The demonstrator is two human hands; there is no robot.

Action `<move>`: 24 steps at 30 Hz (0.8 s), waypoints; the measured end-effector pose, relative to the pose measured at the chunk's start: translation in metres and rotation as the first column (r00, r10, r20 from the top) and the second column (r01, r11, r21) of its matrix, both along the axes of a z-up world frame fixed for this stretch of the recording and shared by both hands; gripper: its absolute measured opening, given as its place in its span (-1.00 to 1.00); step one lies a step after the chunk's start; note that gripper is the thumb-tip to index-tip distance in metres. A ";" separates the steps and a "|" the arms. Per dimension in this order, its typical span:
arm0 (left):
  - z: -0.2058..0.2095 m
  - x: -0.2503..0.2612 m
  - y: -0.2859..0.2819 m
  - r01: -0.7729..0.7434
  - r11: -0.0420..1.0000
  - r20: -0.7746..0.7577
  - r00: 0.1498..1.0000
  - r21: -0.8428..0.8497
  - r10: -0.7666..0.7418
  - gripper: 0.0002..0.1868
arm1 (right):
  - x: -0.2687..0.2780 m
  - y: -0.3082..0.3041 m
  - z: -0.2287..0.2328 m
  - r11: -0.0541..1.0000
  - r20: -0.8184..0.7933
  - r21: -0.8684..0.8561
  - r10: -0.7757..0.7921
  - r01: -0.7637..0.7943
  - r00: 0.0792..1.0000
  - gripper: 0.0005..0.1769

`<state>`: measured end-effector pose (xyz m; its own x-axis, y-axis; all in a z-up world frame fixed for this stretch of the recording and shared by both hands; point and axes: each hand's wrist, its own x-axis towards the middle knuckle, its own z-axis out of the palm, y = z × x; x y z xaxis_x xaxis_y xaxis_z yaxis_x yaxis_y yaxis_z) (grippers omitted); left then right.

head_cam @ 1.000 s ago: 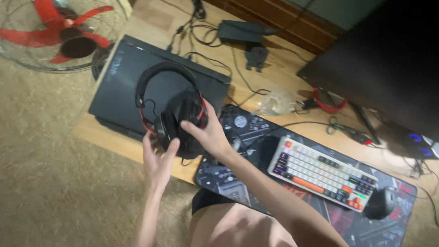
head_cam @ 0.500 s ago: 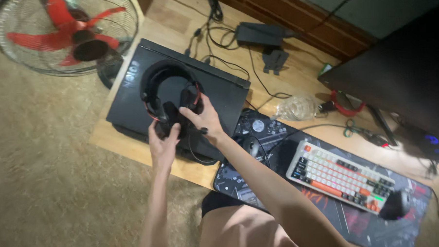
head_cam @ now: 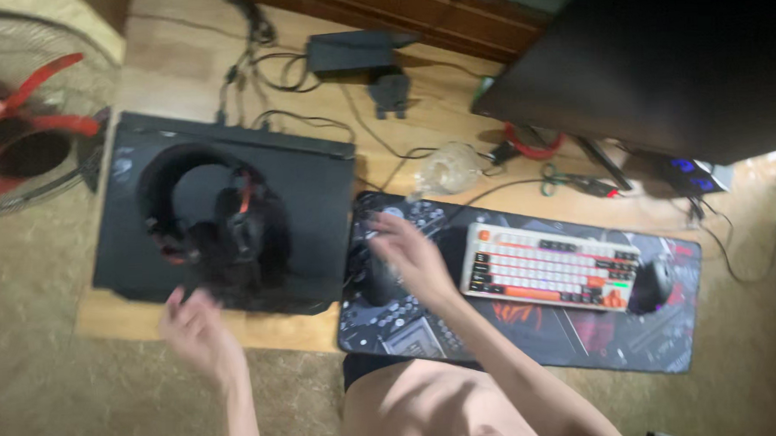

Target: The person kneels by a computer tower on the floor and plugs cables into its rear ports, then sits at a desk and arranges the keyboard, mouse, and monitor. They connect cables to the monitor and a laptop, reposition the laptop, handle a headset, and press keys on the keyboard to test the setup.

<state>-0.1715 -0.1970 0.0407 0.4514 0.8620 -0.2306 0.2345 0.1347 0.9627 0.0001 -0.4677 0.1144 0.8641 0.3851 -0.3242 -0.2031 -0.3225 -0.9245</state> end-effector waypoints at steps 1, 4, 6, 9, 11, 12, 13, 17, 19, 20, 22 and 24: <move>0.007 -0.008 -0.011 -0.042 0.988 0.035 0.999 0.147 0.037 -0.62 | -0.005 -0.039 0.006 0.995 0.070 -0.065 -0.076 0.081 0.995 -0.46; 0.037 -0.025 -0.061 -0.008 0.947 -0.044 0.999 0.320 0.023 -0.73 | -0.025 -0.159 0.017 0.846 0.057 -0.314 -0.437 0.432 0.898 -0.51; 0.058 -0.021 -0.104 0.111 0.940 -0.189 0.981 0.323 -0.051 -0.77 | -0.030 -0.231 0.014 0.717 0.157 -0.245 -0.635 0.652 0.757 -0.51; 0.075 0.009 -0.189 0.377 0.903 -0.155 0.924 0.205 -0.350 -0.78 | -0.044 -0.332 0.006 0.624 0.356 -0.170 -0.683 0.763 0.638 -0.52; 0.074 0.034 -0.238 0.571 0.817 -0.192 0.813 0.078 -0.550 -0.68 | -0.044 -0.387 -0.007 0.520 0.393 -0.259 -0.713 0.814 0.580 -0.49; 0.069 0.046 -0.260 0.650 0.760 -0.120 0.755 0.005 -0.645 -0.62 | -0.043 -0.411 -0.015 0.495 0.404 -0.298 -0.709 0.816 0.578 -0.48; 0.061 0.057 -0.279 0.685 0.729 -0.116 0.723 -0.013 -0.681 -0.58 | -0.044 -0.430 -0.025 0.471 0.408 -0.340 -0.706 0.814 0.579 -0.47; 0.013 0.100 -0.346 0.774 0.633 -0.198 0.621 0.007 -0.758 -0.38 | -0.055 -0.488 -0.052 0.490 0.385 -0.445 -0.651 0.750 0.654 -0.39; -0.009 0.118 -0.365 0.770 0.636 -0.268 0.623 0.046 -0.735 -0.28 | -0.048 -0.499 -0.064 0.518 0.256 -0.412 -0.724 0.750 0.641 -0.37; -0.018 0.127 -0.371 0.765 0.642 -0.296 0.628 0.060 -0.720 -0.29 | -0.045 -0.503 -0.069 0.531 0.187 -0.398 -0.751 0.748 0.633 -0.36; -0.032 0.142 -0.379 0.759 0.646 -0.354 0.629 0.083 -0.692 -0.29 | -0.041 -0.509 -0.076 0.603 0.112 -0.333 -0.739 0.725 0.665 -0.37; -0.035 0.147 -0.388 0.733 0.680 -0.392 0.629 0.014 -0.671 -0.41 | -0.045 -0.514 -0.076 0.644 0.066 -0.296 -0.723 0.705 0.688 -0.39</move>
<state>-0.0245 -0.5852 0.0052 0.8570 0.3512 -0.3772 0.4939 -0.3505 0.7957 -0.0448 -0.9821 0.0382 0.8105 -0.4572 -0.3662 -0.5257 -0.2919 -0.7990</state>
